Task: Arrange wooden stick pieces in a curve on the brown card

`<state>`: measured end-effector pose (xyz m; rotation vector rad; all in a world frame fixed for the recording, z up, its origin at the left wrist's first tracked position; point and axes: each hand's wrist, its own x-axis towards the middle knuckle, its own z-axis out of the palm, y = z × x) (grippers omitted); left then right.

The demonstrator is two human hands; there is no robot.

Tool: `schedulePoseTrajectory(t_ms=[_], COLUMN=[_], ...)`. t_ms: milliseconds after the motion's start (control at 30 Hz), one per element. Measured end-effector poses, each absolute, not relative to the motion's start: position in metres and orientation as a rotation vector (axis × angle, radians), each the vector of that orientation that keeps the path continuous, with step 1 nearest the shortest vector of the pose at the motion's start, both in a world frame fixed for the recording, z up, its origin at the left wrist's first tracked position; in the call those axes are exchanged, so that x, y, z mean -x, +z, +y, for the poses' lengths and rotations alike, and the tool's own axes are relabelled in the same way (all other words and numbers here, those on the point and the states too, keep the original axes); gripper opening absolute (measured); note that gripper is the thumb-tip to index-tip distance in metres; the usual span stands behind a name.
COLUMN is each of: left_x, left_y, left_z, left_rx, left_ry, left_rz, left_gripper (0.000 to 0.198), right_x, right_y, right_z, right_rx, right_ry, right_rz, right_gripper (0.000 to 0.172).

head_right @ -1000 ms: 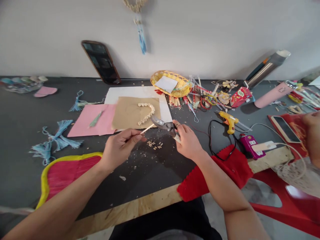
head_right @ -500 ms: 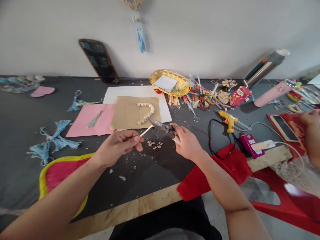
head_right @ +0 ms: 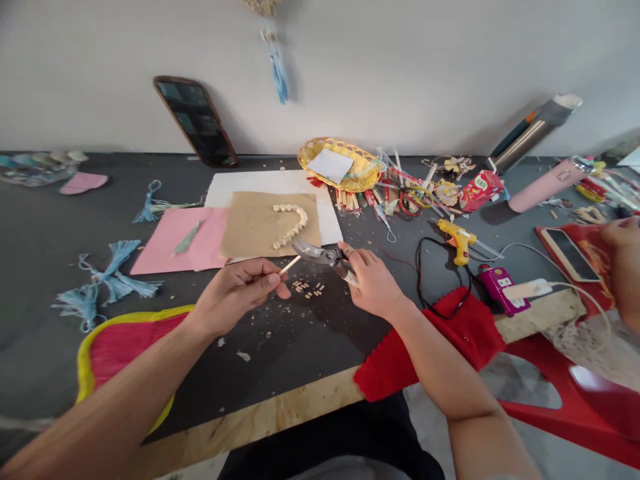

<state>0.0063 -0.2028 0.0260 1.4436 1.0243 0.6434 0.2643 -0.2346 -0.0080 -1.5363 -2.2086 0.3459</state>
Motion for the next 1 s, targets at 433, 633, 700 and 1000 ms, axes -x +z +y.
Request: schedulePoseTrajectory(t_ms=[433,633,700,1000], left_x=[-0.005,-0.001,0.0,0.004], left_y=[0.031,0.031,0.031,0.027], left_z=[-0.199,-0.194,-0.193,-0.188], left_rx=[-1.184,-1.084,-1.053,-1.136], left_ry=[0.578,0.396,0.355,0.389], left_rz=[0.933,0.859,0.849,0.894], left_gripper=[0.037,0.038,0.038,0.04], right_x=[-0.262,-0.267,-0.268,-0.256], right_y=[-0.004,-0.005,-0.005,-0.004], right_z=[-0.239,-0.233,-0.233,-0.24], right_rx=[1.572,1.442,1.422,1.514], right_ry=[0.425,0.404,0.416,0.477], right_rz=[-2.185,-2.252,-2.261,-2.184], right_gripper=[0.057,0.059,0.06,0.056])
